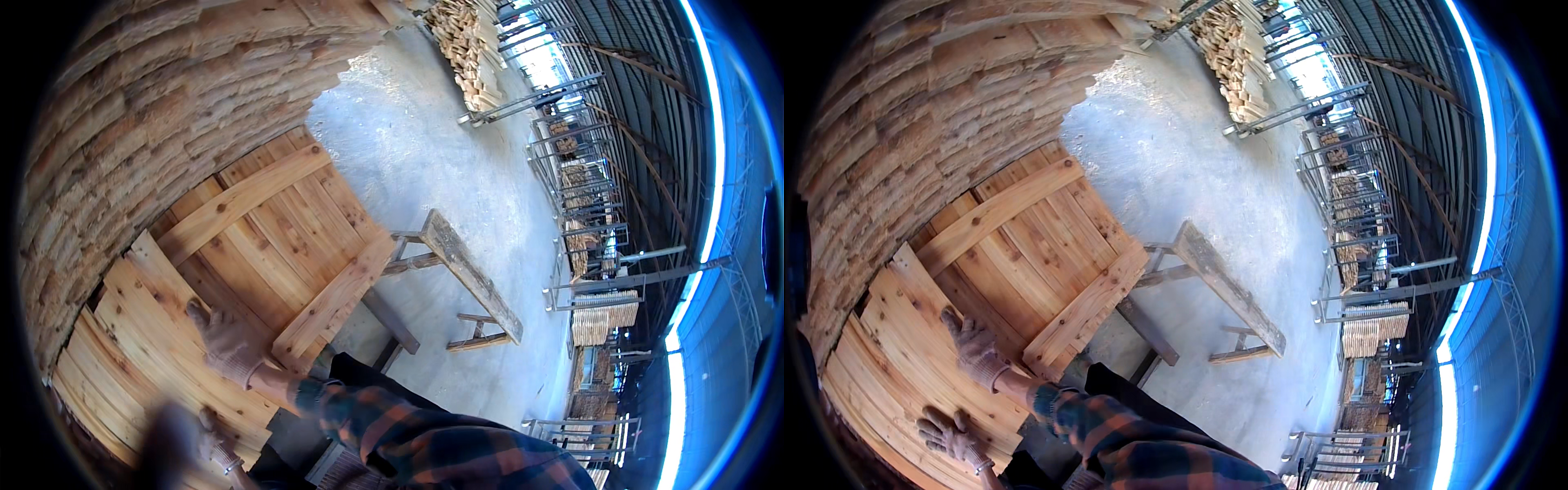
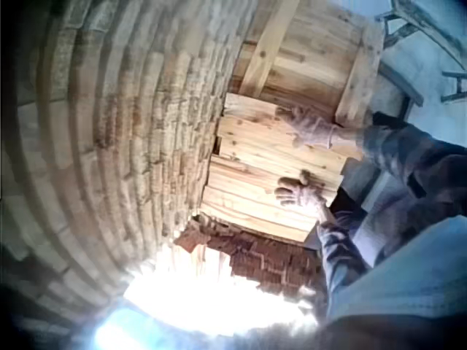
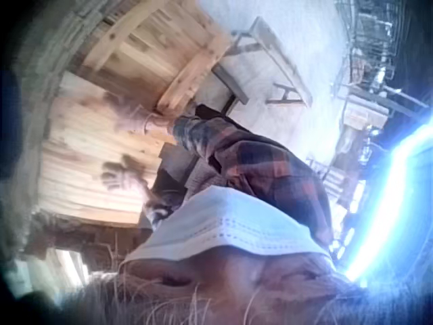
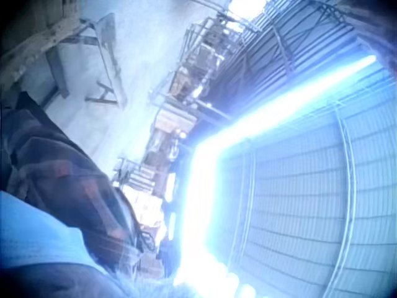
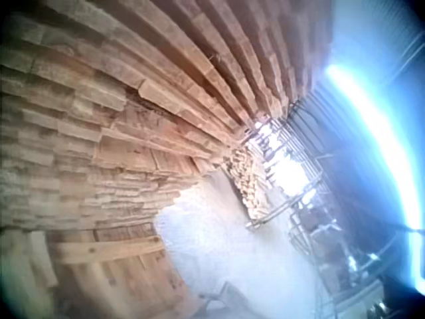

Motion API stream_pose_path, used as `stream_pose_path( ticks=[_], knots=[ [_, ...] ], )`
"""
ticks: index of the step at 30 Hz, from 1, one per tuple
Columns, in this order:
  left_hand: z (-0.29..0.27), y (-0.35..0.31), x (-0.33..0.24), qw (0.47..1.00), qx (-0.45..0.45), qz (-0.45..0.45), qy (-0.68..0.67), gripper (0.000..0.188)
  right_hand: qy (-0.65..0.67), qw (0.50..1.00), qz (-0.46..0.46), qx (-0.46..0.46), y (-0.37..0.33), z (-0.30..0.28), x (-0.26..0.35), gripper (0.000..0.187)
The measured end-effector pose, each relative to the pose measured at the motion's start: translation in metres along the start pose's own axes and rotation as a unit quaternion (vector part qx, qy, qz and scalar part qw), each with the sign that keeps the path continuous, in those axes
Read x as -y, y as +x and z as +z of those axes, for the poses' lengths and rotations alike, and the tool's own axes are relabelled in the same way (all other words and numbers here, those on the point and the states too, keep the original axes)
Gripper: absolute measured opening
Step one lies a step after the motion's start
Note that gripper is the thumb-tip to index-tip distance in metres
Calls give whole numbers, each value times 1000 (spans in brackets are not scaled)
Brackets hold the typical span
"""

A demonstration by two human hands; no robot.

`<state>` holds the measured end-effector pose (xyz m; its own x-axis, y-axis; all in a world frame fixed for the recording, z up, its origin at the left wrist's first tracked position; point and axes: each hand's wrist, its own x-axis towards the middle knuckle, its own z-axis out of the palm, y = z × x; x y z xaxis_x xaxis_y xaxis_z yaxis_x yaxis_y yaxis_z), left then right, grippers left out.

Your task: The person stacks wooden planks in a lumber yard. They pick up planks from a vertical rack and place them onto a growing pile on a workbench, arranging them one by one.

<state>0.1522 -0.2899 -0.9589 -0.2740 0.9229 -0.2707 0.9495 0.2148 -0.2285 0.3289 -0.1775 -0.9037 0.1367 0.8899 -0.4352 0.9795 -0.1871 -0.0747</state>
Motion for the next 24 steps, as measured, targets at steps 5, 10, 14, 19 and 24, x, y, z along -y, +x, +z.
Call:
stream_pose_path(
  ticks=[5, 10, 14, 19, 24],
  knots=[
    [-30, 4, 3, 972, 211, -2, 106, 76, 209, 976, -49, -29, 20, 15, -10, 90],
    [-42, -7, -20, 964, 229, 22, 136, 74, 185, 980, 21, -72, 31, 16, -89, 94],
    [-31, 8, -22, 977, 198, -14, 81, 75, 136, 990, -34, 16, 53, 14, -69, 92],
    [-18, -3, -3, 996, 23, 56, -61, 55, 181, 980, -76, -9, 38, -2, -111, 77],
    [6, 25, 13, 979, 6, 31, -202, 84, 138, 988, -74, 2, 65, -12, -126, 68]
  ],
)
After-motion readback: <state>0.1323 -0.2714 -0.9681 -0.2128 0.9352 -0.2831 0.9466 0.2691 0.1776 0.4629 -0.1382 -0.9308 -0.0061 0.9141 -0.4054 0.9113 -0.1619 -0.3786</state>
